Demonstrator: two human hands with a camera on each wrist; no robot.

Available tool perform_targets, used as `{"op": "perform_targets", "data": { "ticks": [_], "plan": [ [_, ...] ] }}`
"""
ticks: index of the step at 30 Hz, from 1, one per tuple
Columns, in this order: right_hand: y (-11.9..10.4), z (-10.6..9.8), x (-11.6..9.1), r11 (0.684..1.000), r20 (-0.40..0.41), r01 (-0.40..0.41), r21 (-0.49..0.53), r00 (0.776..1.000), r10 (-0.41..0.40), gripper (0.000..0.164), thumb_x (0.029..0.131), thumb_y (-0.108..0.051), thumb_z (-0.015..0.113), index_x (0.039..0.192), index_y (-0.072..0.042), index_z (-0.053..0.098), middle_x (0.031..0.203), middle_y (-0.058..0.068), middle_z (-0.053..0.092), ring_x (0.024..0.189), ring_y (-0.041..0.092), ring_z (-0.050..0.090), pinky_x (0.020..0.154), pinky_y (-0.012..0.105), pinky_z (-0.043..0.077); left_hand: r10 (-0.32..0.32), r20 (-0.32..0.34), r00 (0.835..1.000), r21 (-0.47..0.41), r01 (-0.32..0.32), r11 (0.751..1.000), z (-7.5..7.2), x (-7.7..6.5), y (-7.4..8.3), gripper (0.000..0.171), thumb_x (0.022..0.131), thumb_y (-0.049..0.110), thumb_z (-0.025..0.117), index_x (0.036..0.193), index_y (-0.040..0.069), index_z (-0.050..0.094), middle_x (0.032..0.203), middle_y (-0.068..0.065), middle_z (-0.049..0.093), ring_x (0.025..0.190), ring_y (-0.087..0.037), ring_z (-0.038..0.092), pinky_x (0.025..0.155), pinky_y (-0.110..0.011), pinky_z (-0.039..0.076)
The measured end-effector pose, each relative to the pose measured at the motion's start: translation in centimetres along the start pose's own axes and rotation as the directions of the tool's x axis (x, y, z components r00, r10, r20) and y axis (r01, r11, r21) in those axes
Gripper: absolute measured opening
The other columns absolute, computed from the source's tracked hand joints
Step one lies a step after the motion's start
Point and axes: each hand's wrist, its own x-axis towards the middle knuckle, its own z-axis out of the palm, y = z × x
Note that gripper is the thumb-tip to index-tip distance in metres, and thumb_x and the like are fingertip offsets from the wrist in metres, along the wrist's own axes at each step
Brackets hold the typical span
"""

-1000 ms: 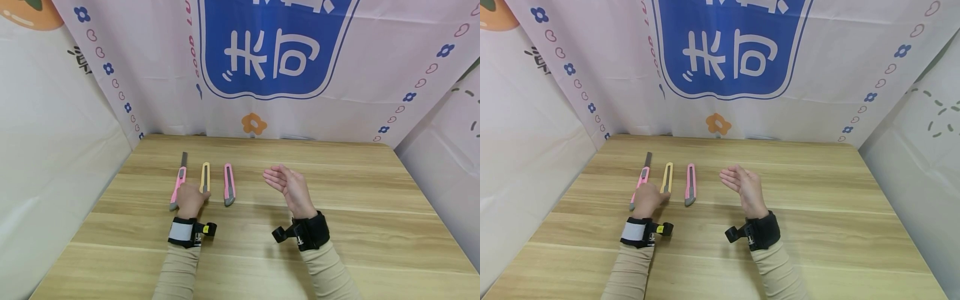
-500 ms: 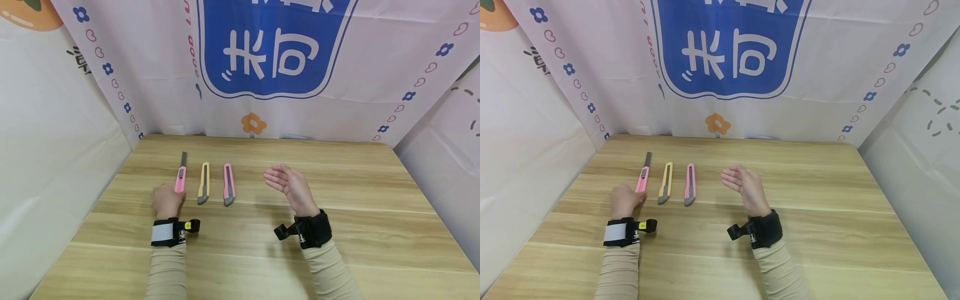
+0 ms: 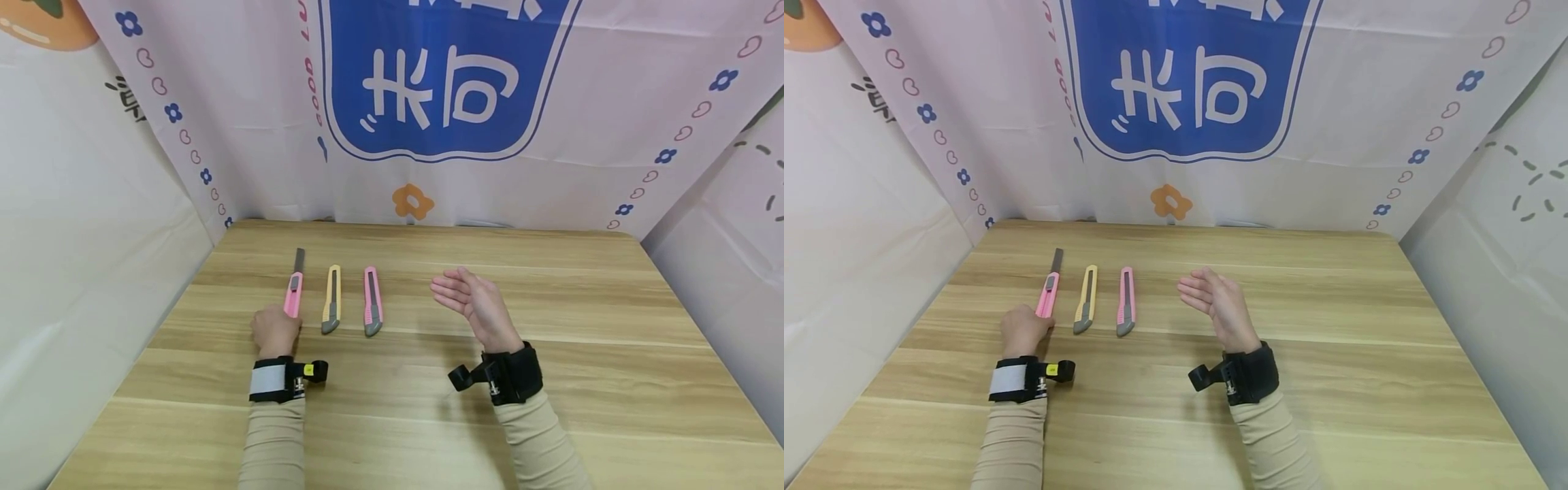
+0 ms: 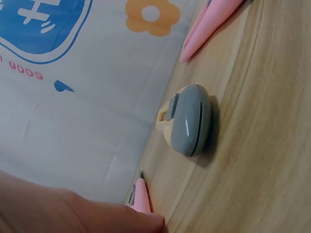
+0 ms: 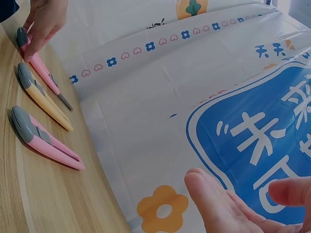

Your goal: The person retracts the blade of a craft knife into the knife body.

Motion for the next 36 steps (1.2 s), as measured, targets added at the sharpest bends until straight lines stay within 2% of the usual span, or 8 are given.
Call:
{"op": "perform_targets", "data": {
  "ticks": [8,13,17,22,24,27,34,36],
  "plan": [
    [0.0,-0.1,0.0,1.000,0.004,0.006,-0.004,1.000,-0.006,0.049,0.105,-0.031,0.037,0.135,0.006,0.043,0.120,0.011,0.069,0.111,0.019,0.068,0.093,0.029,0.056,-0.016,-0.009,1.000,-0.035,0.015,0.999,-0.1,-0.2,0.3,0.026,0.084,0.016,0.059,0.072,-0.007,0.059,0.088,-0.027,0.057,0.079,-0.034,0.052,0.056,-0.034,0.042],
    [0.1,-0.1,0.1,1.000,0.007,0.006,0.000,1.000,-0.006,0.048,0.105,-0.030,0.036,0.136,0.006,0.042,0.130,0.021,0.062,0.106,0.015,0.070,0.093,0.029,0.056,-0.015,-0.019,1.000,-0.095,0.013,0.995,-0.3,-0.4,0.9,0.027,0.087,0.015,0.053,0.072,-0.007,0.058,0.095,-0.030,0.058,0.081,-0.036,0.053,0.060,-0.036,0.044],
    [0.2,0.0,0.1,1.000,0.013,0.006,-0.006,1.000,-0.006,0.049,0.105,-0.031,0.036,0.138,0.005,0.041,0.136,0.026,0.056,0.104,0.013,0.070,0.093,0.029,0.056,-0.001,0.003,1.000,-0.116,0.001,0.993,-1.0,-1.0,1.7,0.029,0.090,0.018,0.055,0.081,-0.009,0.061,0.097,-0.027,0.055,0.078,-0.032,0.050,0.059,-0.033,0.042],
    [0.2,0.0,0.0,1.000,0.004,0.007,-0.012,1.000,-0.007,0.047,0.106,-0.029,0.034,0.141,0.002,0.038,0.135,0.023,0.058,0.103,0.012,0.070,0.093,0.029,0.056,0.106,-0.050,0.993,-0.140,-0.112,0.984,-1.7,-2.0,3.3,0.028,0.090,0.019,0.062,0.077,-0.006,0.062,0.079,-0.019,0.055,0.068,-0.027,0.049,0.053,-0.028,0.036],
    [0.1,0.0,0.0,1.000,0.001,0.007,-0.011,1.000,-0.007,0.047,0.106,-0.029,0.034,0.141,0.002,0.038,0.135,0.023,0.058,0.104,0.012,0.070,0.094,0.029,0.056,0.173,-0.103,0.980,-0.134,-0.186,0.973,-1.8,-2.5,3.9,0.028,0.088,0.017,0.064,0.069,-0.004,0.060,0.067,-0.015,0.055,0.062,-0.025,0.049,0.050,-0.026,0.032],
    [0.1,0.0,-0.1,1.000,0.000,0.007,-0.006,1.000,-0.007,0.047,0.106,-0.028,0.035,0.141,0.002,0.037,0.133,0.022,0.060,0.104,0.012,0.070,0.093,0.029,0.056,0.235,-0.143,0.961,-0.139,-0.255,0.957,-2.0,-3.4,4.9,0.028,0.085,0.016,0.067,0.065,-0.003,0.060,0.062,-0.013,0.057,0.060,-0.025,0.051,0.048,-0.024,0.030],
    [0.1,0.0,-0.2,1.000,-0.008,0.010,0.008,1.000,-0.010,0.048,0.104,-0.027,0.040,0.143,0.001,0.035,0.117,0.008,0.069,0.101,0.011,0.071,0.095,0.030,0.056,0.334,-0.209,0.919,-0.148,-0.367,0.918,-1.8,-5.3,7.0,0.024,0.082,0.015,0.073,0.083,-0.008,0.068,0.082,-0.025,0.068,0.081,-0.037,0.060,0.068,-0.041,0.046],
    [0.1,0.0,-0.2,1.000,-0.013,0.011,0.006,1.000,-0.011,0.049,0.104,-0.028,0.041,0.144,0.000,0.034,0.118,0.009,0.069,0.101,0.010,0.071,0.096,0.031,0.055,0.343,-0.211,0.915,-0.153,-0.377,0.913,-1.8,-5.8,7.6,0.026,0.081,0.015,0.074,0.089,-0.009,0.068,0.087,-0.025,0.068,0.085,-0.037,0.060,0.071,-0.043,0.047]
  ]
}}
